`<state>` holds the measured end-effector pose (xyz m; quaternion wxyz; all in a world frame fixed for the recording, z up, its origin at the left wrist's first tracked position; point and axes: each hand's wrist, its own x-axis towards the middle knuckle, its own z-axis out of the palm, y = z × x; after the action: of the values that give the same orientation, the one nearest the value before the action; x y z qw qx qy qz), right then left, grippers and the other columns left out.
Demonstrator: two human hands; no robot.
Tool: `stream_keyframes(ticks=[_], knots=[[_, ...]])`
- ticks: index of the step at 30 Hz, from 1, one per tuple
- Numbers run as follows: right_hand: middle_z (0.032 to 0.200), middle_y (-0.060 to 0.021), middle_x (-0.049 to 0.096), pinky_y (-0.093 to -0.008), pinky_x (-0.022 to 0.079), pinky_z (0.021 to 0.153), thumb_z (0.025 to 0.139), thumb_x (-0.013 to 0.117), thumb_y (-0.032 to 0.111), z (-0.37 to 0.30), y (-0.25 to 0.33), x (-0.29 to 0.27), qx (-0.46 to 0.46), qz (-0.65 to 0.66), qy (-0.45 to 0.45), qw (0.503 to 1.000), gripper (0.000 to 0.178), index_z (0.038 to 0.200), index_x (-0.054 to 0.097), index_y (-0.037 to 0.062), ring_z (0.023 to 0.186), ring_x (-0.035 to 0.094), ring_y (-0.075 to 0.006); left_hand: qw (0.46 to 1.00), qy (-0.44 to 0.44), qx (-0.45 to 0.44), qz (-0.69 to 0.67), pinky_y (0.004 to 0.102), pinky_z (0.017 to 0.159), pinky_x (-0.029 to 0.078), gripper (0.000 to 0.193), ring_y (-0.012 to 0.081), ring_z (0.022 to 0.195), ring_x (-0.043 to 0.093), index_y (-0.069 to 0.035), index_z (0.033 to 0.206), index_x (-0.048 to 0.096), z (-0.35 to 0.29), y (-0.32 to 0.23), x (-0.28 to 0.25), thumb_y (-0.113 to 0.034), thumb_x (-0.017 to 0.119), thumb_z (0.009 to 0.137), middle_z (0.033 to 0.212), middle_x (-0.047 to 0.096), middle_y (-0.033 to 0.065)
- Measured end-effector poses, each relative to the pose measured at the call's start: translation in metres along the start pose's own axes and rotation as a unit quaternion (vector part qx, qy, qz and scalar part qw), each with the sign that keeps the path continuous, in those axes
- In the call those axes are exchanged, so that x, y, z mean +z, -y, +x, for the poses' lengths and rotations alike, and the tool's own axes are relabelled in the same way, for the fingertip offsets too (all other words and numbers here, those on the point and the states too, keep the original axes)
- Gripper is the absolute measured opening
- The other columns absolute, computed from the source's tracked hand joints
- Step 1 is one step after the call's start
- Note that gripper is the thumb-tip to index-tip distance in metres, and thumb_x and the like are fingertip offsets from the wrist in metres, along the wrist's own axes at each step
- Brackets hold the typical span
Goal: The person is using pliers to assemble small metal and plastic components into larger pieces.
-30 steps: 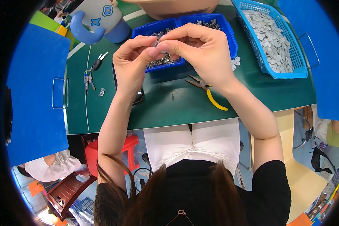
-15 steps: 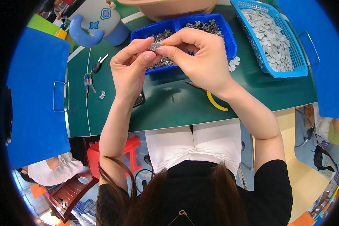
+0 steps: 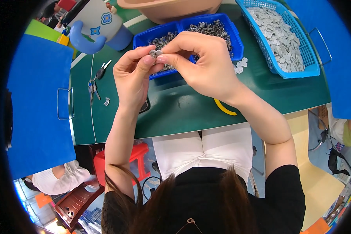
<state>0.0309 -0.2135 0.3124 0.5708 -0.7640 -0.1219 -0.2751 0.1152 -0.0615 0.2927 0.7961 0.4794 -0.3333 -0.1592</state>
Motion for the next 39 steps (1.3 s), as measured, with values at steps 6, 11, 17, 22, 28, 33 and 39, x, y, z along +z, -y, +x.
stream_keyframes(ticks=[6,11,17,22,28,33,39], knots=[[0.079,-0.0050,0.060,-0.0180,0.043,0.055,0.081,0.064,0.001,0.001,-0.002,-0.001,0.037,0.021,0.013,0.999,0.005,0.084,0.063,-0.0031,0.066,0.054,-0.0069,1.000,-0.010,-0.026,0.009,0.0291,0.075,0.057,0.018,0.0177,0.084,0.064,0.004,0.100,0.062,-0.002,-0.001,0.000,-0.002,0.063,0.083,0.093,0.064,0.0113],[0.076,-0.0044,0.059,-0.0178,0.042,0.054,0.081,0.064,0.002,0.003,-0.003,-0.003,0.035,0.017,0.024,0.999,0.006,0.083,0.063,-0.0026,0.064,0.053,-0.0065,0.997,-0.017,-0.079,-0.006,0.0284,0.076,0.056,0.019,0.0170,0.086,0.064,0.004,0.100,0.062,0.001,-0.007,0.003,-0.005,0.064,0.083,0.094,0.064,0.0116],[0.075,-0.0043,0.059,-0.0183,0.042,0.055,0.081,0.064,0.003,0.002,-0.002,-0.004,0.065,0.053,0.031,0.996,0.006,0.083,0.063,-0.0028,0.063,0.053,-0.0069,0.996,-0.005,-0.082,-0.031,0.0259,0.075,0.056,0.015,0.0154,0.084,0.063,0.002,0.094,0.061,0.000,-0.003,0.001,-0.007,0.065,0.083,0.095,0.064,0.0113],[0.076,-0.0044,0.059,-0.0184,0.043,0.055,0.081,0.064,0.002,0.004,-0.001,-0.003,0.060,0.059,0.026,0.996,0.006,0.084,0.063,-0.0029,0.063,0.053,-0.0070,0.997,-0.024,-0.075,0.006,0.0242,0.066,0.055,0.014,0.0137,0.073,0.064,0.001,0.092,0.061,-0.001,-0.004,0.002,-0.010,0.065,0.084,0.084,0.065,0.0082],[0.076,-0.0042,0.060,-0.0185,0.043,0.055,0.082,0.064,0.002,0.003,0.000,-0.002,0.087,0.066,0.023,0.994,0.005,0.084,0.063,-0.0026,0.063,0.053,-0.0067,0.997,-0.031,-0.053,0.044,0.0220,0.061,0.052,0.013,0.0124,0.071,0.064,0.001,0.091,0.061,-0.004,-0.004,0.004,-0.011,0.063,0.086,0.082,0.064,0.0076],[0.076,-0.0037,0.060,-0.0181,0.043,0.055,0.082,0.064,0.003,0.003,0.002,-0.002,0.097,0.078,0.024,0.992,0.006,0.084,0.063,-0.0023,0.062,0.053,-0.0062,0.998,-0.025,-0.053,0.033,0.0230,0.061,0.053,0.013,0.0126,0.071,0.064,0.002,0.091,0.061,-0.006,-0.005,0.005,-0.009,0.063,0.085,0.082,0.064,0.0078],[0.071,-0.0018,0.059,-0.0173,0.042,0.054,0.082,0.065,0.006,0.003,0.007,-0.002,0.136,0.094,0.019,0.986,0.008,0.082,0.063,-0.0018,0.061,0.052,-0.0054,0.997,-0.041,-0.040,0.042,0.0245,0.062,0.055,0.012,0.0132,0.071,0.064,0.002,0.091,0.061,-0.006,-0.005,0.009,-0.007,0.064,0.084,0.082,0.064,0.0075]])
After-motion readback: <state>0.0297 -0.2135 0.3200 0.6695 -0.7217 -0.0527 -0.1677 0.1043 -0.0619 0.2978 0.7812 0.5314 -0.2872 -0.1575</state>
